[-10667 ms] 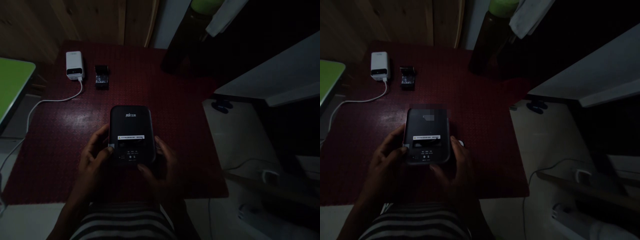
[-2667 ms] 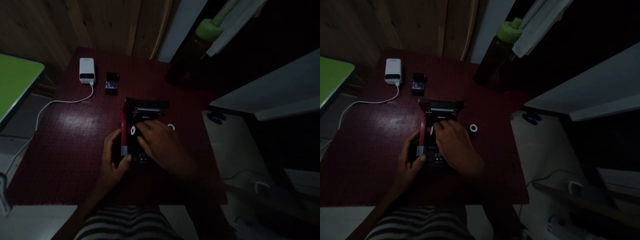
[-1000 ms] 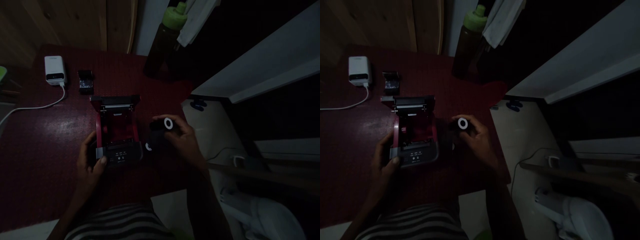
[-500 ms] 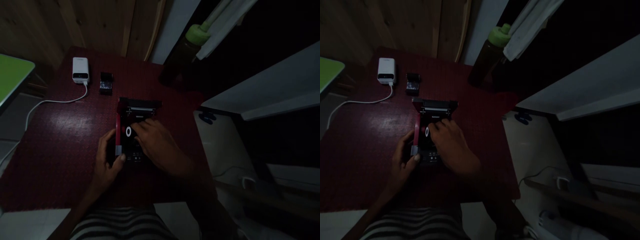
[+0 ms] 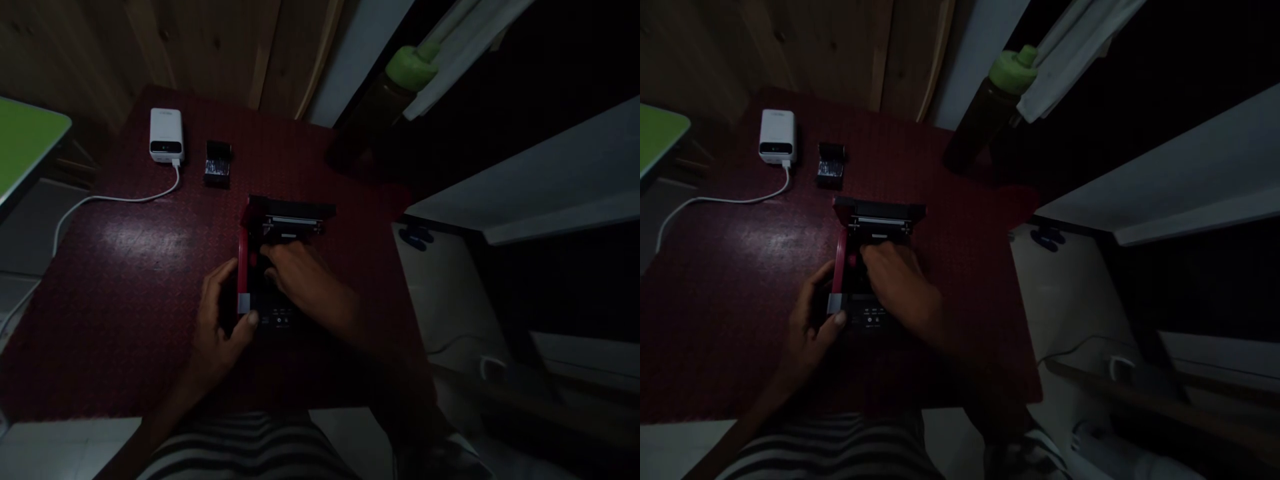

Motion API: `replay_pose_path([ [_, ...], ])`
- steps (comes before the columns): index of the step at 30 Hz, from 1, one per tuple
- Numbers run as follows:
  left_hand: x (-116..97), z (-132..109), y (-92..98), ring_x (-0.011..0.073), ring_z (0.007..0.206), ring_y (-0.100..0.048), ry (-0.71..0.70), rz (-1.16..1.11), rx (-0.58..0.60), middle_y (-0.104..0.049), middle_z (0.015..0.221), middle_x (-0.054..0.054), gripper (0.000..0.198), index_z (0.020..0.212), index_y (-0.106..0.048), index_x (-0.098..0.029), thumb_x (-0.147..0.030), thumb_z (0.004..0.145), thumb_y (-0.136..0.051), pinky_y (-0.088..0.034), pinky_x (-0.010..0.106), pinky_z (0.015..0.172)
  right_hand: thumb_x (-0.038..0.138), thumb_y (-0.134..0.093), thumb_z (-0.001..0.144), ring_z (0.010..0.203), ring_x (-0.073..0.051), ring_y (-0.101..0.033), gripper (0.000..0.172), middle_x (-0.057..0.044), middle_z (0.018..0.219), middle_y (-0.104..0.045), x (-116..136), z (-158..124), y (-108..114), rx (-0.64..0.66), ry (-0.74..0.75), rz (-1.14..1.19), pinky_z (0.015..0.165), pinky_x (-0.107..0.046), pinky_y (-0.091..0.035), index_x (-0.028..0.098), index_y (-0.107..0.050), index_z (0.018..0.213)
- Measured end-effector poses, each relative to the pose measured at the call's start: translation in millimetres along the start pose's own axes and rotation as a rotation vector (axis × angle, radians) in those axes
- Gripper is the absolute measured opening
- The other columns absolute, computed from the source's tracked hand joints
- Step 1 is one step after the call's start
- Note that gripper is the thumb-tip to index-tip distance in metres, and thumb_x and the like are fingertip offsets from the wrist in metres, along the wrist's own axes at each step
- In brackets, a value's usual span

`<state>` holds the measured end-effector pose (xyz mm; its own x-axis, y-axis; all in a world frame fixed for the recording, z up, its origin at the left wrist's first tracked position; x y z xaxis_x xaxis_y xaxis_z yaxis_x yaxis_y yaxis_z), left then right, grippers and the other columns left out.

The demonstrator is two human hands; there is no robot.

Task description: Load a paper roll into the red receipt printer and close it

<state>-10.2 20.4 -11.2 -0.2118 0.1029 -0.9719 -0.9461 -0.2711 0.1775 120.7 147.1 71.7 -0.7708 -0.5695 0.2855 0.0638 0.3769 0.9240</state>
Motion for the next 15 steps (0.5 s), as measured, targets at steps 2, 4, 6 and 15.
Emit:
replay_pose_path([
  [2,0,1,0.4,0.0386,0.152,-0.059,-0.01,0.005,-0.009,-0.062,0.163,0.015,0.067,0.166,-0.055,-0.028,-0.049,0.105,-0.074,-0.046,0.062,0.129,0.008,-0.061,0.107,0.085,-0.024,-0.077,0.023,-0.008,0.096,-0.083,-3,-1,-4,-0.041,0.014,0.028,0.07,-0.032,-0.051,0.021,-0.08,0.106],
  [4,0,1,0.9,0.0381,0.153,-0.058,-0.021,0.007,-0.017,-0.062,0.163,0.015,0.067,0.165,-0.056,-0.028,-0.048,0.104,-0.074,-0.046,0.061,0.129,0.006,-0.061,0.106,0.087,-0.023,-0.078,0.026,-0.008,0.098,-0.083,-9,-3,-9,-0.074,0.032,0.073,0.077,-0.033,-0.055,0.022,-0.081,0.109],
  [6,-1,2,1.1,0.0381,0.152,-0.059,-0.023,0.007,-0.012,-0.063,0.162,0.015,0.066,0.165,-0.057,-0.028,-0.048,0.104,-0.074,-0.046,0.06,0.129,0.0,-0.057,0.103,0.092,-0.023,-0.079,0.036,-0.007,0.101,-0.084,-14,-6,-10,-0.095,0.074,0.137,0.085,-0.034,-0.059,0.022,-0.081,0.115],
  [15,-10,0,6.8,0.0382,0.152,-0.06,0.024,0.025,0.018,-0.064,0.162,0.014,0.068,0.164,-0.058,-0.028,-0.051,0.103,-0.077,-0.047,0.06,0.129,0.005,-0.057,0.108,0.114,-0.023,-0.076,0.039,-0.006,0.124,-0.084,-16,-57,12,-0.234,0.375,0.337,0.103,-0.042,-0.065,0.025,-0.078,0.134],
])
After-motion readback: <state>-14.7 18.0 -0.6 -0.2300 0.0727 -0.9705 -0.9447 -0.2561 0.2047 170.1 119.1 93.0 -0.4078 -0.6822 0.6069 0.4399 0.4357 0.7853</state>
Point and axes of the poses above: each hand's wrist, its own z-axis towards the middle knuckle, its own y-axis out of the back of the hand, x = y × z, the point moved 4 cm from there along z, towards the middle knuckle
